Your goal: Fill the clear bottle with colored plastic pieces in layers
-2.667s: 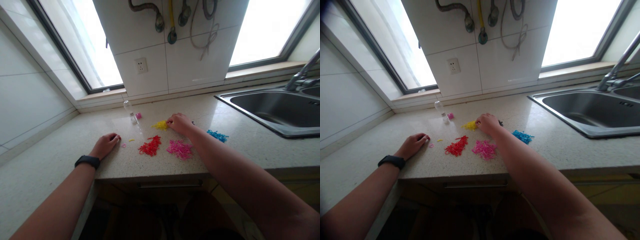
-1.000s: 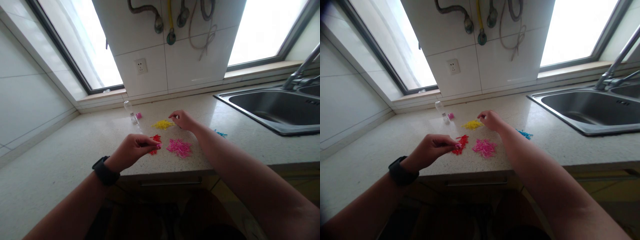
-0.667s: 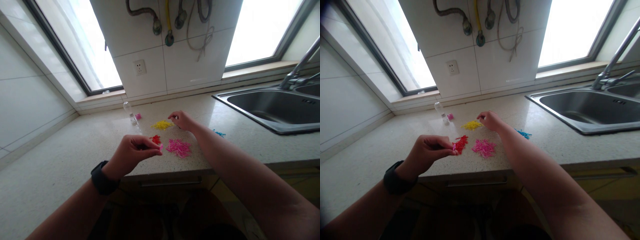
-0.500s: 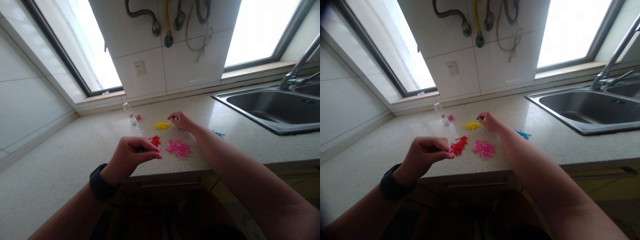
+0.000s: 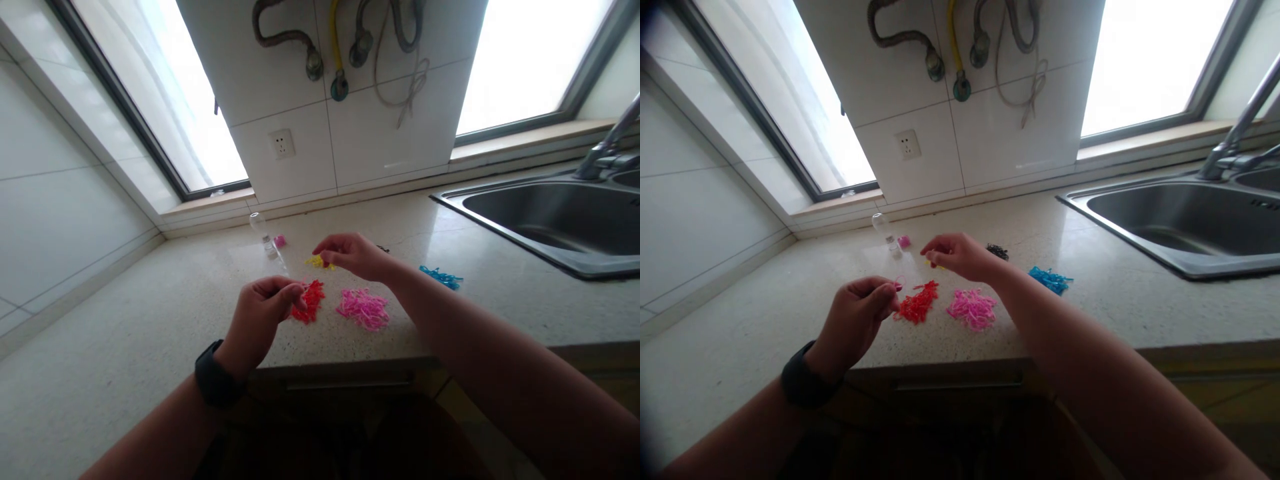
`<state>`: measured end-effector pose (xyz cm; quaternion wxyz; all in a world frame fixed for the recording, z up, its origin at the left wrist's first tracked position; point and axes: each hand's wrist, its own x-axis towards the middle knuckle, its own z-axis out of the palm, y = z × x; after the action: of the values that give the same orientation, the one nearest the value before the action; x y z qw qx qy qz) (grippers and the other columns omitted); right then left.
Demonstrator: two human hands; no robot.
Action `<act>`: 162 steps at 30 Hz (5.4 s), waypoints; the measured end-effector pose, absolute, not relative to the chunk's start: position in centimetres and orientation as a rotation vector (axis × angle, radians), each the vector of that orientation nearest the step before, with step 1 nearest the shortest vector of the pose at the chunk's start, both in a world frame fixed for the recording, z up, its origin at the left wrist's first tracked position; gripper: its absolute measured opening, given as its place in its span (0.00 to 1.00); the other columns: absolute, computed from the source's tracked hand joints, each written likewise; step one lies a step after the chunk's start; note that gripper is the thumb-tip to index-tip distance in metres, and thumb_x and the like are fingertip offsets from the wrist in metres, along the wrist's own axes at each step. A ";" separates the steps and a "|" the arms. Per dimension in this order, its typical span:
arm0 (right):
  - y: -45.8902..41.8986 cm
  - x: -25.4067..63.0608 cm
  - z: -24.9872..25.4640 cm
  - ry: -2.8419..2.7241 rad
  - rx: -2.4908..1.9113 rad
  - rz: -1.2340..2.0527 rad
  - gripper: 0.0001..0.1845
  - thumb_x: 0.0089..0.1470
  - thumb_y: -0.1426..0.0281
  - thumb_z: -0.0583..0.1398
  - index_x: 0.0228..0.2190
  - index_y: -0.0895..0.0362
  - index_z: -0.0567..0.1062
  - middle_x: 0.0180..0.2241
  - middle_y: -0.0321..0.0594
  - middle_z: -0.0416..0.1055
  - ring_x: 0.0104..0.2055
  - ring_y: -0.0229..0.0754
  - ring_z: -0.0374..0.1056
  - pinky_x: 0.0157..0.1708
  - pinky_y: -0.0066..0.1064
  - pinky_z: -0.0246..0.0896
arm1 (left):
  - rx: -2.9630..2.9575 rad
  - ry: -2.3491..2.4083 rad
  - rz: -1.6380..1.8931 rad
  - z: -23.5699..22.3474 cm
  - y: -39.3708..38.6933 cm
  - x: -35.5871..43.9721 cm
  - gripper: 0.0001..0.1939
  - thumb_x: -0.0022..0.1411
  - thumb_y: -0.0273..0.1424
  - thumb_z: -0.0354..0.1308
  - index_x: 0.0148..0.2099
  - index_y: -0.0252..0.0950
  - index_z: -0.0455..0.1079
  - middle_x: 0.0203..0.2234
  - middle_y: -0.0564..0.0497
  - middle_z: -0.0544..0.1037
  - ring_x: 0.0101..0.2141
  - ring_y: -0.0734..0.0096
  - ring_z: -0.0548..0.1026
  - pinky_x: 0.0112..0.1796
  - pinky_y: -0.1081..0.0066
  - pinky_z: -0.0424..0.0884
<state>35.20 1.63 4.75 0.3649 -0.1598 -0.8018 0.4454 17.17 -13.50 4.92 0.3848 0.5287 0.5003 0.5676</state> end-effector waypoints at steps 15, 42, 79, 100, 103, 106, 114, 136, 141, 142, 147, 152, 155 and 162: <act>-0.8 34.2 5.1 -2.167 -0.335 1.253 0.12 0.53 0.63 0.65 0.36 0.59 0.79 0.28 0.38 0.75 0.29 0.34 0.67 0.28 0.26 0.61 | 1.256 1.451 1.446 2.4 -11.4 15.8 0.16 0.55 0.43 0.67 0.34 0.33 0.78 0.21 0.51 0.75 0.20 0.78 0.65 0.22 0.76 0.60; 0.4 35.4 5.9 -2.009 -0.369 1.288 0.13 0.53 0.60 0.65 0.32 0.59 0.78 0.26 0.37 0.73 0.28 0.33 0.64 0.28 0.26 0.59 | 3.250 1.274 0.877 2.6 -13.7 16.4 0.05 0.63 0.28 0.58 0.42 0.37 0.73 0.32 0.50 0.78 0.32 0.68 0.70 0.31 0.68 0.66; 0.1 35.4 5.9 -2.078 -0.284 1.414 0.13 0.50 0.61 0.67 0.29 0.59 0.78 0.26 0.36 0.72 0.28 0.34 0.65 0.30 0.28 0.60 | 3.358 1.177 0.661 1.5 -13.8 17.2 0.08 0.66 0.29 0.52 0.33 0.36 0.68 0.24 0.53 0.71 0.28 0.70 0.68 0.27 0.67 0.62; 2.5 38.5 6.6 -2.682 -0.531 1.377 0.15 0.48 0.63 0.68 0.36 0.60 0.82 0.30 0.42 0.79 0.32 0.38 0.72 0.33 0.29 0.65 | 3.340 1.167 0.590 1.7 -14.0 17.3 0.07 0.65 0.27 0.53 0.34 0.36 0.70 0.23 0.53 0.70 0.26 0.70 0.65 0.24 0.68 0.60; 3.4 38.7 5.7 -2.815 -0.601 1.389 0.15 0.48 0.63 0.68 0.36 0.60 0.82 0.32 0.43 0.80 0.34 0.39 0.73 0.35 0.29 0.65 | 3.341 1.167 0.603 1.8 -13.9 17.3 0.06 0.64 0.27 0.53 0.34 0.36 0.70 0.23 0.53 0.71 0.25 0.70 0.65 0.24 0.69 0.59; 4.0 38.8 5.0 -2.874 -0.615 1.410 0.15 0.47 0.64 0.68 0.36 0.58 0.82 0.33 0.42 0.80 0.34 0.39 0.72 0.37 0.30 0.65 | 3.334 1.171 0.607 1.8 -13.9 17.3 0.07 0.65 0.27 0.53 0.34 0.36 0.70 0.23 0.53 0.71 0.25 0.71 0.66 0.24 0.69 0.60; 4.6 39.6 5.0 -2.770 -0.586 1.422 0.15 0.48 0.62 0.67 0.35 0.60 0.80 0.28 0.38 0.75 0.30 0.36 0.67 0.32 0.29 0.60 | 3.121 1.253 0.751 2.0 -13.6 16.2 0.05 0.64 0.26 0.54 0.38 0.36 0.71 0.27 0.51 0.75 0.28 0.71 0.68 0.30 0.69 0.65; 5.3 38.2 3.7 -2.427 -0.771 1.183 0.15 0.49 0.59 0.64 0.30 0.60 0.78 0.24 0.37 0.71 0.26 0.36 0.61 0.28 0.30 0.54 | 2.269 1.911 0.635 1.5 -9.4 4.0 0.16 0.64 0.42 0.54 0.40 0.37 0.76 0.32 0.48 0.76 0.30 0.68 0.70 0.34 0.68 0.67; 5.4 38.0 3.4 -2.431 -0.773 1.136 0.16 0.50 0.58 0.63 0.30 0.60 0.78 0.24 0.37 0.70 0.26 0.35 0.60 0.28 0.29 0.53 | 2.293 1.886 0.669 1.5 -9.5 4.3 0.14 0.64 0.40 0.54 0.38 0.36 0.76 0.32 0.48 0.76 0.30 0.69 0.70 0.34 0.68 0.67; 5.5 38.0 3.3 -2.431 -0.765 1.128 0.16 0.50 0.58 0.62 0.30 0.60 0.77 0.24 0.37 0.70 0.26 0.35 0.59 0.27 0.29 0.52 | 2.287 1.890 0.681 1.5 -9.5 4.6 0.14 0.64 0.40 0.54 0.39 0.36 0.76 0.32 0.48 0.77 0.30 0.69 0.70 0.34 0.68 0.67; 5.5 37.7 3.1 -2.384 -0.713 1.114 0.16 0.52 0.59 0.61 0.32 0.60 0.77 0.25 0.37 0.69 0.26 0.35 0.60 0.27 0.29 0.53 | 2.207 1.927 0.783 2.0 -9.5 6.1 0.14 0.65 0.40 0.54 0.40 0.36 0.75 0.29 0.50 0.77 0.28 0.70 0.71 0.32 0.69 0.65; 4.7 37.3 3.6 -2.376 -0.664 1.097 0.15 0.53 0.59 0.61 0.32 0.60 0.77 0.25 0.36 0.68 0.26 0.34 0.58 0.27 0.28 0.52 | 2.120 1.835 0.950 2.4 -9.6 8.3 0.14 0.65 0.40 0.55 0.40 0.35 0.76 0.31 0.49 0.80 0.30 0.69 0.73 0.33 0.69 0.68; 4.0 36.9 3.9 -2.411 -0.609 1.094 0.15 0.53 0.60 0.61 0.34 0.60 0.77 0.25 0.36 0.69 0.26 0.34 0.59 0.27 0.28 0.53 | 2.045 1.747 1.018 2.7 -9.8 9.8 0.15 0.64 0.41 0.56 0.41 0.35 0.76 0.32 0.47 0.81 0.32 0.68 0.75 0.33 0.68 0.70; 1.3 35.4 4.3 -2.495 -0.526 1.037 0.15 0.54 0.62 0.62 0.39 0.60 0.77 0.26 0.35 0.68 0.27 0.34 0.61 0.26 0.26 0.53 | 1.870 1.561 1.113 3.1 -10.4 12.4 0.15 0.64 0.41 0.58 0.42 0.33 0.75 0.34 0.46 0.82 0.34 0.68 0.77 0.37 0.66 0.72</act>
<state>35.42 1.30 4.29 0.1934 -0.1873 -0.8893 0.3697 12.44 -10.39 3.14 0.2294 0.6796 0.5673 0.4045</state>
